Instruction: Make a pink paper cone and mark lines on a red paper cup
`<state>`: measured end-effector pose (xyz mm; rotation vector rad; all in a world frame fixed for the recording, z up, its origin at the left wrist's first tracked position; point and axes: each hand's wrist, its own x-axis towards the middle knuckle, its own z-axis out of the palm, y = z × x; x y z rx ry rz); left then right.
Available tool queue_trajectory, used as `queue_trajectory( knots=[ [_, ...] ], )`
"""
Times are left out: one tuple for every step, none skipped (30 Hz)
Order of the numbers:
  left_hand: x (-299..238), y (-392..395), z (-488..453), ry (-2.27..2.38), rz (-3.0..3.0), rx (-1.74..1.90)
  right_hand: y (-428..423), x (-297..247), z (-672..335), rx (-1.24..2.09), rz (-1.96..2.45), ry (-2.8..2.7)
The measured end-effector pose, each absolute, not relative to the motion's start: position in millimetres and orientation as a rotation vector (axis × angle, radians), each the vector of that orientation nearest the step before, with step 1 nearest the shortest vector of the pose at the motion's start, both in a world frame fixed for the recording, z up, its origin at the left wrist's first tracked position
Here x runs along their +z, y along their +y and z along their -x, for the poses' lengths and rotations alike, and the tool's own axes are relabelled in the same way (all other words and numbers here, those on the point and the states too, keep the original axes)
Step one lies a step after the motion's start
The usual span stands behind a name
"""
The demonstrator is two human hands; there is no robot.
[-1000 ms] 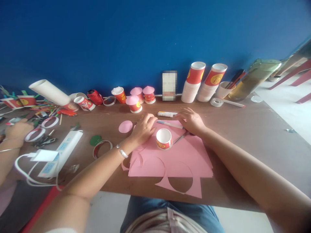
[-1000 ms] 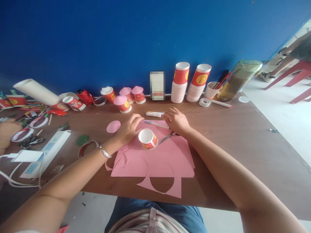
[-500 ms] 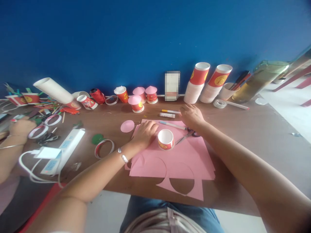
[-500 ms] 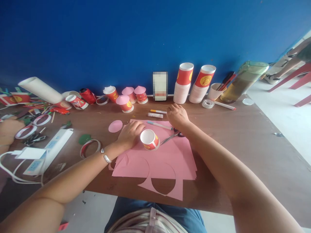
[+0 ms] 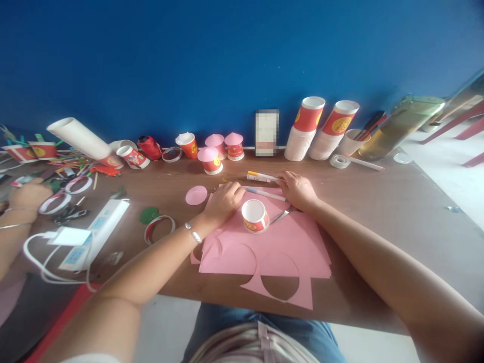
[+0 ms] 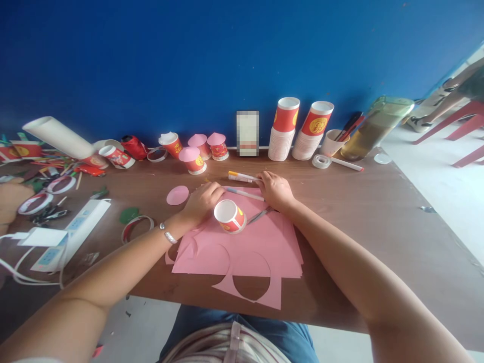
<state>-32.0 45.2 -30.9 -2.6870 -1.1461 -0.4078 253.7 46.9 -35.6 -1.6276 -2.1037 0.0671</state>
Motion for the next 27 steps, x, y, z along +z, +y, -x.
queue_trajectory(
  knots=[
    [-30, 47, 32, -1.146, 2.685, -0.410, 47, -36, -253, 0.071, 1.614, -2.102],
    [-30, 48, 31, -1.146, 2.687, -0.413, 46, -37, -252, 0.077, 1.602, -2.100],
    [-29, 50, 31, -1.147, 2.689, -0.415, 46, -37, -251, 0.086, 1.590, -2.096],
    [-28, 52, 31, -1.149, 2.692, -0.420, 46, -37, -251, 0.098, 1.580, -2.088],
    [-28, 54, 31, -1.153, 2.696, -0.427, 47, -37, -250, 0.114, 1.571, -2.075],
    [-28, 56, 31, -1.160, 2.701, -0.440, 47, -37, -250, 0.133, 1.563, -2.056],
    [-29, 59, 31, -1.169, 2.705, -0.457, 48, -36, -250, 0.155, 1.555, -2.031],
    [-29, 61, 31, -1.181, 2.709, -0.480, 48, -35, -251, 0.180, 1.545, -1.999],
    [-30, 63, 32, -1.194, 2.714, -0.507, 49, -34, -251, 0.207, 1.534, -1.963],
    [-30, 65, 32, -1.209, 2.718, -0.535, 48, -32, -252, 0.238, 1.518, -1.922],
    [-30, 67, 33, -1.226, 2.718, -0.560, 47, -29, -252, 0.274, 1.499, -1.879],
    [-29, 68, 34, -1.248, 2.717, -0.596, 45, -26, -253, 0.315, 1.475, -1.835],
    [-27, 69, 36, -1.273, 2.715, -0.657, 43, -23, -253, 0.364, 1.447, -1.792],
    [-24, 69, 37, -1.295, 2.705, -0.734, 40, -19, -253, 0.424, 1.416, -1.752],
    [-20, 70, 38, -1.314, 2.698, -0.847, 37, -16, -253, 0.494, 1.384, -1.712],
    [-15, 70, 38, -1.306, 2.681, -0.981, 34, -12, -252, 0.573, 1.353, -1.672],
    [-10, 70, 38, -1.257, 2.662, -1.056, 32, -9, -251, 0.654, 1.321, -1.631],
    [-5, 71, 38, -1.193, 2.682, -1.060, 30, -6, -250, 0.732, 1.288, -1.589],
    [-1, 71, 36, -1.130, 2.734, -1.033, 28, -4, -248, 0.805, 1.255, -1.547],
    [2, 71, 34, -1.085, 2.804, -0.984, 27, -3, -246, 0.872, 1.222, -1.507],
    [4, 71, 32, -1.062, 2.871, -0.924, 25, -2, -244, 0.934, 1.191, -1.468],
    [4, 71, 28, -1.051, 2.925, -0.870, 25, -1, -242, 0.990, 1.162, -1.430],
    [4, 71, 25, -1.050, 2.969, -0.814, 24, -1, -239, 1.040, 1.136, -1.392],
    [2, 70, 22, -1.050, 2.998, -0.769, 23, -2, -236, 1.086, 1.112, -1.355],
    [0, 69, 19, -1.050, 3.016, -0.739, 22, -3, -233, 1.127, 1.091, -1.319],
    [-2, 68, 17, -1.042, 3.029, -0.724, 21, -5, -230, 1.165, 1.072, -1.286],
    [-4, 66, 15, -1.027, 3.040, -0.720, 20, -7, -228, 1.199, 1.056, -1.259]
  ],
)
